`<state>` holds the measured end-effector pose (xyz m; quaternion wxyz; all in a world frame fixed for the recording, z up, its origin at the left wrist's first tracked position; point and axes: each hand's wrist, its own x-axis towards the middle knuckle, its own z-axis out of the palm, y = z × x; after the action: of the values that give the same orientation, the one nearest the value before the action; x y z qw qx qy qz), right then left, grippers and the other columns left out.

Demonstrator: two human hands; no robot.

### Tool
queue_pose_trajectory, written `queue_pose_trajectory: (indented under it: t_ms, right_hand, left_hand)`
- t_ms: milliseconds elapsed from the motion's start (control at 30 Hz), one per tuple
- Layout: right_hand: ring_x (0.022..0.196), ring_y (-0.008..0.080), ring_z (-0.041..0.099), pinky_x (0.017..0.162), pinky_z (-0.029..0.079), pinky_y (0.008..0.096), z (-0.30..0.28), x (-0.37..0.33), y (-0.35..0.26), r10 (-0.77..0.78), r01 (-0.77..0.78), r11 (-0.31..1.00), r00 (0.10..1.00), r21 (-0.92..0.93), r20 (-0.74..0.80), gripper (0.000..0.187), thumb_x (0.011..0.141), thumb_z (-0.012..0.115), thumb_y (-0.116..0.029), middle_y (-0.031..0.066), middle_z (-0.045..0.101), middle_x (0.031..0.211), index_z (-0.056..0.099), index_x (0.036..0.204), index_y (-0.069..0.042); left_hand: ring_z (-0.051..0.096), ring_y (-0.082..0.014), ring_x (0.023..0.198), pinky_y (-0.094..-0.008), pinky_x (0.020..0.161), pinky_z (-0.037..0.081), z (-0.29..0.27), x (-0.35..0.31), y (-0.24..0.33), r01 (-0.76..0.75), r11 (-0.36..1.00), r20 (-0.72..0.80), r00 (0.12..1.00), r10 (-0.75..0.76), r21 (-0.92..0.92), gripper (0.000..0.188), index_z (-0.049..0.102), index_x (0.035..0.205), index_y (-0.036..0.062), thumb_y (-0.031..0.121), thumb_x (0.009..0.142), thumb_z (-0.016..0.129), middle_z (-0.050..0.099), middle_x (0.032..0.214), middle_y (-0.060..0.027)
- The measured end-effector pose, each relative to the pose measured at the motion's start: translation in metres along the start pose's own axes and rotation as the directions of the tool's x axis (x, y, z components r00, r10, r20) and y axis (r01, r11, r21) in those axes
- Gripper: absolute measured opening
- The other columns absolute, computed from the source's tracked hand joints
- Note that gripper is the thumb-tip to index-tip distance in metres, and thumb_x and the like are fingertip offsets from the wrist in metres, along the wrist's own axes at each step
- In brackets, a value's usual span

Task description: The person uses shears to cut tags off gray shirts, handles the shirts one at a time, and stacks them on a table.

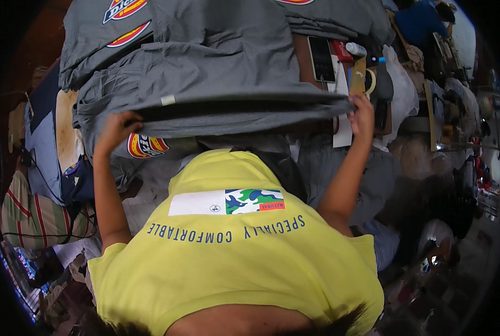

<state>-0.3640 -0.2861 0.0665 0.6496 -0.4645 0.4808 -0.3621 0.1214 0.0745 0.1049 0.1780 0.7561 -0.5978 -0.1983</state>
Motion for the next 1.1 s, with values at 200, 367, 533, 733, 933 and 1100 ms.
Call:
queue_pose_trajectory:
  t_ms: [200, 367, 533, 733, 933, 1100]
  right_hand:
    - [0.043, 0.0063, 0.047, 0.034, 0.034, 0.0184, 0.045, 0.068, 0.06, -0.03, -0.055, 0.932, 0.973, -0.358, -0.227, 0.01, 0.08, 0.055, -0.008, 0.0027, 0.056, 0.074, 0.059, 0.089, -0.006]
    - [0.065, 0.0107, 0.057, 0.057, 0.045, 0.0232, 0.047, 0.057, 0.068, -0.446, 0.381, 0.693, 0.893, -0.612, 0.051, 0.014, 0.081, 0.059, -0.01, 0.0032, 0.059, 0.085, 0.061, 0.094, -0.005]
    - [0.092, 0.0209, 0.055, 0.08, 0.043, 0.031, 0.064, 0.035, 0.065, -0.414, 0.628, 0.496, 0.778, -0.6, 0.473, 0.023, 0.074, 0.07, -0.017, 0.0078, 0.059, 0.098, 0.064, 0.093, -0.005]
    - [0.09, 0.0281, 0.055, 0.078, 0.041, 0.0352, 0.041, 0.05, 0.071, -0.464, 0.507, 0.332, 0.822, -0.796, 0.33, 0.021, 0.065, 0.074, -0.015, 0.0085, 0.059, 0.09, 0.062, 0.079, -0.005]
    - [0.077, 0.0301, 0.056, 0.067, 0.043, 0.0381, 0.041, 0.044, 0.07, -0.539, 0.311, 0.264, 0.832, -0.913, 0.127, 0.02, 0.066, 0.073, -0.016, 0.0093, 0.059, 0.082, 0.061, 0.078, -0.006]
    - [0.077, 0.0293, 0.056, 0.067, 0.043, 0.0384, 0.043, 0.042, 0.078, -0.568, 0.278, 0.256, 0.818, -0.926, 0.089, 0.018, 0.069, 0.072, -0.018, 0.0092, 0.058, 0.081, 0.061, 0.078, -0.007]
  left_hand:
    - [0.046, -0.0036, 0.061, -0.0177, 0.056, 0.037, 0.013, 0.059, -0.062, 0.331, 0.833, 0.4, 0.905, -0.147, -0.443, 0.024, 0.061, 0.079, 0.0063, 0.029, 0.077, 0.068, 0.054, 0.068, 0.0065]
    - [0.046, -0.0022, 0.063, -0.0166, 0.059, 0.037, 0.028, 0.065, -0.085, 0.397, 0.746, 0.407, 0.895, -0.185, -0.534, 0.026, 0.06, 0.079, 0.0071, 0.031, 0.076, 0.069, 0.053, 0.068, 0.0065]
    - [0.05, -0.0025, 0.067, -0.0171, 0.063, 0.039, 0.03, 0.057, -0.088, 0.335, 0.708, 0.361, 0.925, -0.12, -0.622, 0.026, 0.06, 0.084, 0.0064, 0.026, 0.073, 0.072, 0.056, 0.072, 0.0052]
    - [0.051, -0.0029, 0.072, -0.0171, 0.065, 0.039, 0.018, 0.056, -0.075, 0.312, 0.818, 0.463, 0.884, -0.063, -0.483, 0.024, 0.06, 0.088, 0.0047, 0.011, 0.068, 0.073, 0.056, 0.077, 0.0047]
    - [0.047, -0.0021, 0.07, -0.0171, 0.064, 0.038, 0.005, 0.047, -0.081, 0.413, 0.795, 0.449, 0.871, -0.202, -0.445, 0.019, 0.06, 0.089, 0.0047, 0.009, 0.073, 0.07, 0.054, 0.077, 0.0063]
    - [0.048, -0.0027, 0.079, -0.0169, 0.073, 0.036, 0.011, 0.046, -0.094, 0.399, 0.772, 0.378, 0.899, -0.222, -0.496, 0.021, 0.061, 0.091, 0.005, 0.024, 0.09, 0.051, 0.056, 0.082, 0.0057]
